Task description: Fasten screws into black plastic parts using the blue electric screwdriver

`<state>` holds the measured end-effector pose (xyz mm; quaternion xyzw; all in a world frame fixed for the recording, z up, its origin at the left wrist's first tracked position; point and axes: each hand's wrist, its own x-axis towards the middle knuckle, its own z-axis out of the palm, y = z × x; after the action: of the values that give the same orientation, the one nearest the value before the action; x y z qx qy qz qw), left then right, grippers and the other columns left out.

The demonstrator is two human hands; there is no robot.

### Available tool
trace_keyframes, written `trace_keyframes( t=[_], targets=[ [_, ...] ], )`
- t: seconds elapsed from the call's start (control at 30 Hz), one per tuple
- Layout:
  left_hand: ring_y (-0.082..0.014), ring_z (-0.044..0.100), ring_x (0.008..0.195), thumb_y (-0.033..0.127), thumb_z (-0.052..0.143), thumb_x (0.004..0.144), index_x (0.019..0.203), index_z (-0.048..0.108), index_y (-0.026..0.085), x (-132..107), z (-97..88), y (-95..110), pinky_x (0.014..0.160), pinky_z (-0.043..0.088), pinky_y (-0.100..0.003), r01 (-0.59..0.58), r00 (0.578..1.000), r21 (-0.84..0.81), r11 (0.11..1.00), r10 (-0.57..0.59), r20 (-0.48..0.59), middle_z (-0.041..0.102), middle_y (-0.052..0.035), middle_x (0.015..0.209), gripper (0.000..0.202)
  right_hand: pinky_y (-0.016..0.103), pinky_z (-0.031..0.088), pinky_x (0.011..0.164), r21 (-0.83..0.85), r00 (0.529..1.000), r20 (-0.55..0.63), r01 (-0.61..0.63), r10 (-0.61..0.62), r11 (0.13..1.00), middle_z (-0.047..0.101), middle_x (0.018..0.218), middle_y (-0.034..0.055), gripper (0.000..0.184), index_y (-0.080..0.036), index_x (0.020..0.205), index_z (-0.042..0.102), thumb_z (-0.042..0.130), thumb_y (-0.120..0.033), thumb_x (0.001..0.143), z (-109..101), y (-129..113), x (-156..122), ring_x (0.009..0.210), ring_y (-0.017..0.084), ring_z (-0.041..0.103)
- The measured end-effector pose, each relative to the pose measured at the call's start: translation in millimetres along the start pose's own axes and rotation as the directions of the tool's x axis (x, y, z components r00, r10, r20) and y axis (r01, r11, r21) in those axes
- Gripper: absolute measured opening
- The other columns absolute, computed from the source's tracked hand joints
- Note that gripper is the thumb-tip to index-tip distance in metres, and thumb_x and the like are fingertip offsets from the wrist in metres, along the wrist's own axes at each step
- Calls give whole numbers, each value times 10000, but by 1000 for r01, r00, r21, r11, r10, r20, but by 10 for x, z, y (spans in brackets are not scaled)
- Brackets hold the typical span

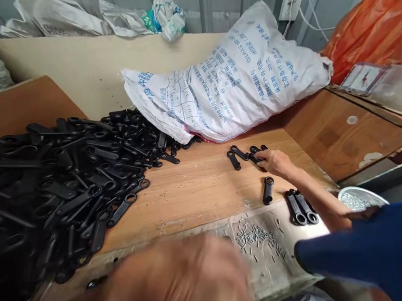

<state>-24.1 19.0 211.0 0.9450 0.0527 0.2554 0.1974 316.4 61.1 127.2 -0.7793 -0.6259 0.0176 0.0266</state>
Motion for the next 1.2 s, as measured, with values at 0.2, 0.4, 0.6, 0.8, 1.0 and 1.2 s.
trace_keyframes(
  t=[0.2,0.4,0.6,0.8,1.0,1.2],
  targets=[
    [-194,518,1020,77,411,805,1003,655,166,928,754,-1758,885,449,-348,111,973,295,949,-164,161,630,-64,1044,327,307,446,764,-150,996,91,2,12,989,659,1068,78,300,-252,1092,640,470,-357,869,28,-357,548,967,235,614],
    [-262,460,1105,144,440,804,1093,615,192,1235,1275,-2361,877,406,-404,118,931,386,915,-237,277,604,-95,1091,341,314,448,754,-292,981,177,-20,74,956,663,971,165,283,-144,979,684,494,-309,850,136,-440,766,922,258,624],
    [-243,547,964,147,470,788,895,650,138,739,829,-2234,878,390,-378,253,828,474,844,-442,346,639,-118,898,209,304,394,639,-283,981,195,80,-24,956,640,1055,102,309,-218,1046,647,403,-315,884,82,-500,751,917,279,605],
    [-276,619,783,190,383,850,921,622,118,-673,125,-1690,673,442,-369,508,598,657,558,-777,197,654,-146,827,260,254,290,582,12,765,190,625,-615,781,606,865,44,212,-189,893,642,431,-179,875,209,-1161,396,736,144,541],
    [-270,654,727,201,334,883,892,603,109,-1424,199,-1014,602,460,-333,639,346,698,322,-931,113,666,-126,748,285,268,207,506,186,447,232,851,-864,491,562,803,37,181,-156,846,618,461,-70,823,582,-2016,2,611,103,433],
    [-291,677,726,30,275,816,1088,594,83,-1427,265,-921,587,477,-354,667,143,705,240,-970,195,681,-145,731,423,243,416,694,230,501,80,832,-862,505,589,1062,62,317,-186,1218,523,427,-188,915,464,-1863,143,898,145,553]
  ],
)
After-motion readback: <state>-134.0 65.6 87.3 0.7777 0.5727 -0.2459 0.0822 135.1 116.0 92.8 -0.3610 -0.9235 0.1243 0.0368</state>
